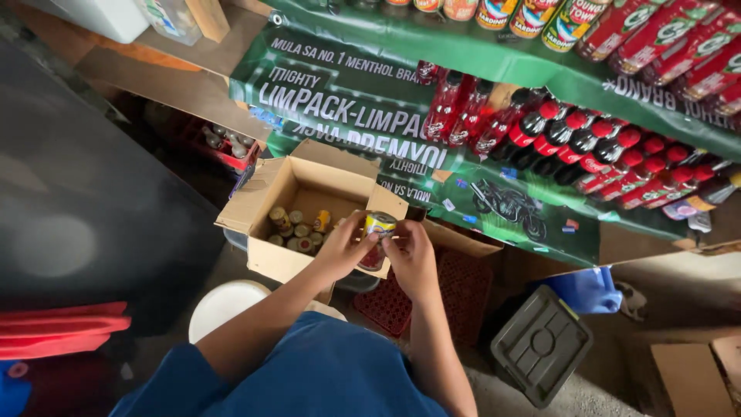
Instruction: Organizing and stocking various canned goods from a shelf into a cardboard box and back.
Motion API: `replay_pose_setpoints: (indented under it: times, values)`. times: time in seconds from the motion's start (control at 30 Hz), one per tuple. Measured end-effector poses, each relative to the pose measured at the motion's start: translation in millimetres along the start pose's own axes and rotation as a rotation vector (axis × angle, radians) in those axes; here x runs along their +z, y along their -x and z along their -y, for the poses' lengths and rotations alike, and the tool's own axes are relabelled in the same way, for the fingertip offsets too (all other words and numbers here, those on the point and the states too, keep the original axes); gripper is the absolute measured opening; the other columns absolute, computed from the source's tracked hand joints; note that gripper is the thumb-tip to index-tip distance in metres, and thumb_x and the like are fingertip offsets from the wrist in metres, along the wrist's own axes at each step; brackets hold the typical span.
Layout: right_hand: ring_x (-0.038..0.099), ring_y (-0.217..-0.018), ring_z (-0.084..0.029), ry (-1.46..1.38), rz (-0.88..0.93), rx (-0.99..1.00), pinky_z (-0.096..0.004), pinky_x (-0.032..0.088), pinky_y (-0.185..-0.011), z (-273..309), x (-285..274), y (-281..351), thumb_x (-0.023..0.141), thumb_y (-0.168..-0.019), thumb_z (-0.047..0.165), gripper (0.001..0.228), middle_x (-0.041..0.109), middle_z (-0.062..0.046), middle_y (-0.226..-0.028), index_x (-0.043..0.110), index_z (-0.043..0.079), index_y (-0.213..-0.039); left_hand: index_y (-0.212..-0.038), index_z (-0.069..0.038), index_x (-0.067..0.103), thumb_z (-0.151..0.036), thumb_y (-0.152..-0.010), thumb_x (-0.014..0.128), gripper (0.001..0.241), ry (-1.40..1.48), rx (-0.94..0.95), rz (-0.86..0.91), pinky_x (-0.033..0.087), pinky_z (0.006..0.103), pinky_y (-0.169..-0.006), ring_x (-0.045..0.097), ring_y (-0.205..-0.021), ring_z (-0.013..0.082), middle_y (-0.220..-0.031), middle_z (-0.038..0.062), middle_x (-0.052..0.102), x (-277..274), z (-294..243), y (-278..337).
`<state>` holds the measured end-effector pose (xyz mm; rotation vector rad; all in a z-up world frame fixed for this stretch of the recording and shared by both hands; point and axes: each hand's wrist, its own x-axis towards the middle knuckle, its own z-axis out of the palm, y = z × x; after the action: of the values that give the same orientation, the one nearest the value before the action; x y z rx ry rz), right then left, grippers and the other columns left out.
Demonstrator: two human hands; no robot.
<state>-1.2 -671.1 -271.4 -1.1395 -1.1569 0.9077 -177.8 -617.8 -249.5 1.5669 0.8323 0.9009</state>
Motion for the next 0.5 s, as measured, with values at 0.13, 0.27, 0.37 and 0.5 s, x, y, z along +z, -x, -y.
replay_pose_setpoints:
  times: [0.13, 0.27, 0.37, 0.5]
  values:
    - [0.069, -0.093, -0.014, 0.027, 0.023, 0.054, -0.026, 0.056, -0.075, 8.7, 6.2, -1.8, 0.071, -0.092, -0.001, 0.033, 0.069, -0.009, -0.108, 0.056, -0.002, -0.122, -0.136, 0.001, 0.048, -0.022, -0.097, 0.067, 0.05, 0.016, 0.004, -0.004, 0.063, 0.0331, -0.076, 0.074, -0.097, 0.0191, -0.115, 0.016, 0.071, -12.8, -20.9, 0.3]
    - [0.069, -0.096, -0.015, 0.033, 0.0, 0.023, -0.027, 0.057, -0.075, 24.9, 18.9, -24.9, 0.071, -0.091, -0.002, 0.036, 0.068, -0.009, -0.112, 0.055, -0.002, -0.123, -0.137, -0.004, 0.054, -0.023, -0.091, 0.07, 0.053, -0.232, -0.183, 0.003, 0.057, 0.037, -0.065, 0.074, -0.074, 0.0301, -0.11, 0.014, 0.075, -32.8, -46.9, -19.6]
    - [0.069, -0.103, -0.016, 0.001, -0.001, -0.043, -0.028, 0.058, -0.083, 39.2, 29.6, -48.4, 0.07, -0.092, -0.002, 0.039, 0.067, -0.011, -0.119, 0.054, -0.003, -0.127, -0.13, 0.002, 0.061, -0.015, -0.092, 0.077, 0.045, -0.338, 0.45, -0.131, 0.057, 0.0364, -0.086, 0.071, -0.104, 0.0295, -0.117, 0.018, 0.07, -50.6, -42.1, -37.9]
    - [0.068, -0.114, -0.019, 0.081, 0.013, -0.072, -0.029, 0.06, -0.088, 76.5, 53.6, -94.4, 0.07, -0.091, -0.001, 0.046, 0.066, -0.012, -0.126, 0.052, -0.003, -0.134, -0.134, 0.002, 0.059, -0.013, -0.091, 0.077, 0.049, -0.182, 0.424, -0.098, 0.06, 0.0366, -0.088, 0.072, -0.109, 0.0303, -0.121, 0.018, 0.068, -85.5, -77.0, -66.6]
